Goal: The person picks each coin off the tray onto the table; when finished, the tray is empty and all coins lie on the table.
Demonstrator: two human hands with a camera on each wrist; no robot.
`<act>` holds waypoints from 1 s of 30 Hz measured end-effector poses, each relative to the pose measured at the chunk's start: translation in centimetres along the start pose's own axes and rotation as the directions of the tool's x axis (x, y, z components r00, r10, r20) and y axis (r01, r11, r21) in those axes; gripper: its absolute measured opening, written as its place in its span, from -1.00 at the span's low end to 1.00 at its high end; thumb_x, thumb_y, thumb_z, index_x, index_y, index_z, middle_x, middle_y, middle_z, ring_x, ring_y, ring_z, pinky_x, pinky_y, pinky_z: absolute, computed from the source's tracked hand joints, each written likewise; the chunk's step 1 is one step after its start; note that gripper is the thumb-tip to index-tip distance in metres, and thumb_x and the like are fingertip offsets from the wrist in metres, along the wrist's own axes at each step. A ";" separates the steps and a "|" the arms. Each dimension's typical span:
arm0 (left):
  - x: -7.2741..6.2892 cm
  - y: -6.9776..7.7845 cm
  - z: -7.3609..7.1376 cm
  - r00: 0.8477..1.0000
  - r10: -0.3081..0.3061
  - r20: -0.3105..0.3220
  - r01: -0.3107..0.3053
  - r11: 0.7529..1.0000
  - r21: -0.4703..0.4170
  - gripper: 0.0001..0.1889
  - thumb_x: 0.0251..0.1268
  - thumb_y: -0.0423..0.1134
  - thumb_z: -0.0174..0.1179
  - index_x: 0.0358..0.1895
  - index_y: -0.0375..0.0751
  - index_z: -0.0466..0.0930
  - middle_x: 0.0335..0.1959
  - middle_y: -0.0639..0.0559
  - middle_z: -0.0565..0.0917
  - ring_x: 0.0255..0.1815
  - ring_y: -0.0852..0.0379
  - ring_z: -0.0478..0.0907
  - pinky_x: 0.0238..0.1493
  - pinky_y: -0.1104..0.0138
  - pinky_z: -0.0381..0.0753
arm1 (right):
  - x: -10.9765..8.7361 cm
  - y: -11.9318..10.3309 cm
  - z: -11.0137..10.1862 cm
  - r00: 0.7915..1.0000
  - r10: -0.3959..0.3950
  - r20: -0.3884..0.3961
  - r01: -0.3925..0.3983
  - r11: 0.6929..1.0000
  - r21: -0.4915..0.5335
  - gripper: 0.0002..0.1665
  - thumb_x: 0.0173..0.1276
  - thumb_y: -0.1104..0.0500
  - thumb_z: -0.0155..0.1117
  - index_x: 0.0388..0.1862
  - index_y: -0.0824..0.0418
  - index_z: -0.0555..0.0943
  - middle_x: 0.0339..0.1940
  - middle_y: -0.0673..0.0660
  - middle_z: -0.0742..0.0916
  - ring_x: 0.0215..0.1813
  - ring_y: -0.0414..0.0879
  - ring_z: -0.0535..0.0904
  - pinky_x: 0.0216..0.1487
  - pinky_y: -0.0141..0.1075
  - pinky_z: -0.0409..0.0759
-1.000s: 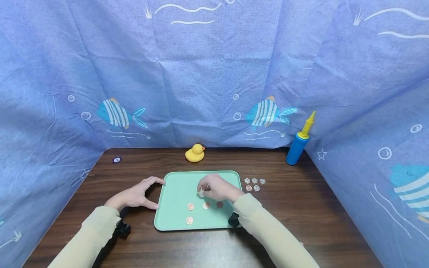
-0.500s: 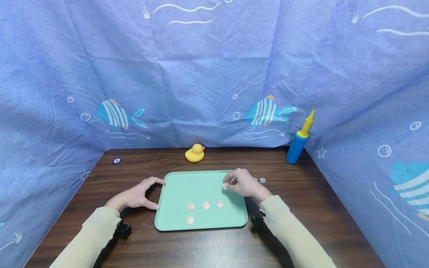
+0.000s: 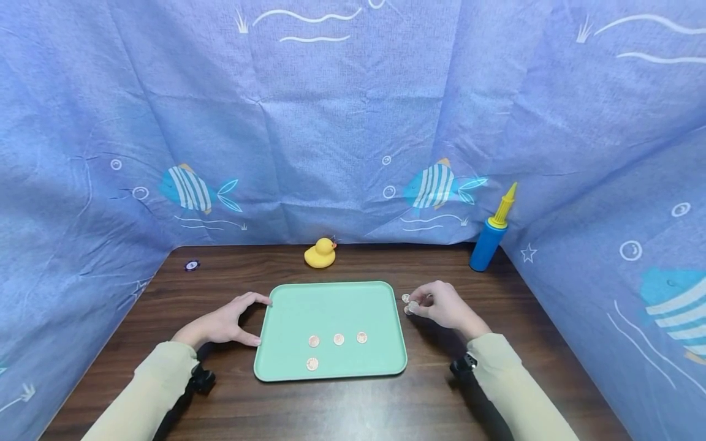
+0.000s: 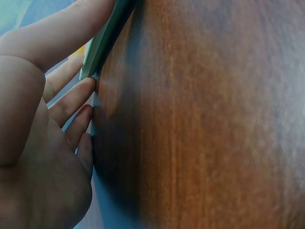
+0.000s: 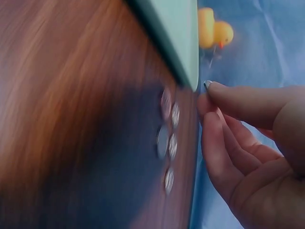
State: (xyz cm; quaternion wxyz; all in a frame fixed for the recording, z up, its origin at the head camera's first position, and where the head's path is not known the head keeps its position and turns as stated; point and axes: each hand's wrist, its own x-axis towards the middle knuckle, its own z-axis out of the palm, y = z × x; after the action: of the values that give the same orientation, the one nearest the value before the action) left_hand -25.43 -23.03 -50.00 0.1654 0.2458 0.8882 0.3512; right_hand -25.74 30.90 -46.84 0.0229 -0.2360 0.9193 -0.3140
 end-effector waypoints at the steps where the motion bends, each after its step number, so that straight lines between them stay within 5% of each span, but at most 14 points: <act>1: 0.0 0.0 0.0 1.000 -0.001 -0.001 0.001 1.000 0.001 -0.11 0.09 0.13 0.61 0.47 -0.02 0.38 0.52 -0.12 0.34 0.61 -0.26 0.12 0.49 -0.28 0.19 | -0.3 0.3 -0.1 1.000 0.006 -0.008 -0.006 1.000 -0.007 -0.87 0.37 0.22 0.52 -0.13 0.20 0.82 -0.31 -0.10 0.79 -0.24 -0.22 0.70 -0.17 -0.28 0.69; 13: -0.1 -0.1 0.1 1.000 -0.004 -0.001 0.004 1.000 0.001 -0.11 0.09 0.13 0.61 0.47 -0.02 0.38 0.52 -0.12 0.35 0.61 -0.25 0.12 0.50 -0.27 0.19 | -2.3 2.9 -0.7 0.996 0.087 -0.031 -0.089 0.991 -0.095 -0.89 0.29 0.32 0.55 -0.23 0.20 0.79 -0.37 -0.06 0.78 -0.34 -0.24 0.66 -0.26 -0.29 0.63; 30: 0.2 -0.3 0.0 1.000 -0.010 -0.003 0.010 1.000 0.010 -0.12 0.09 0.14 0.61 0.46 0.02 0.39 0.52 -0.09 0.35 0.62 -0.23 0.12 0.50 -0.27 0.18 | -2.2 3.5 -0.4 0.993 0.070 -0.092 -0.087 0.979 -0.185 -0.82 0.19 0.37 0.59 -0.21 0.28 0.80 -0.33 0.05 0.81 -0.35 -0.23 0.65 -0.27 -0.27 0.64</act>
State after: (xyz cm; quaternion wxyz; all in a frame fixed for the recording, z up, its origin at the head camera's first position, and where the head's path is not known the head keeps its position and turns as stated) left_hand -25.65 -23.10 -50.25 0.1645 0.2417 0.8914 0.3464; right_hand -25.29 34.56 -48.81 -0.0265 -0.1870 0.9536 -0.2343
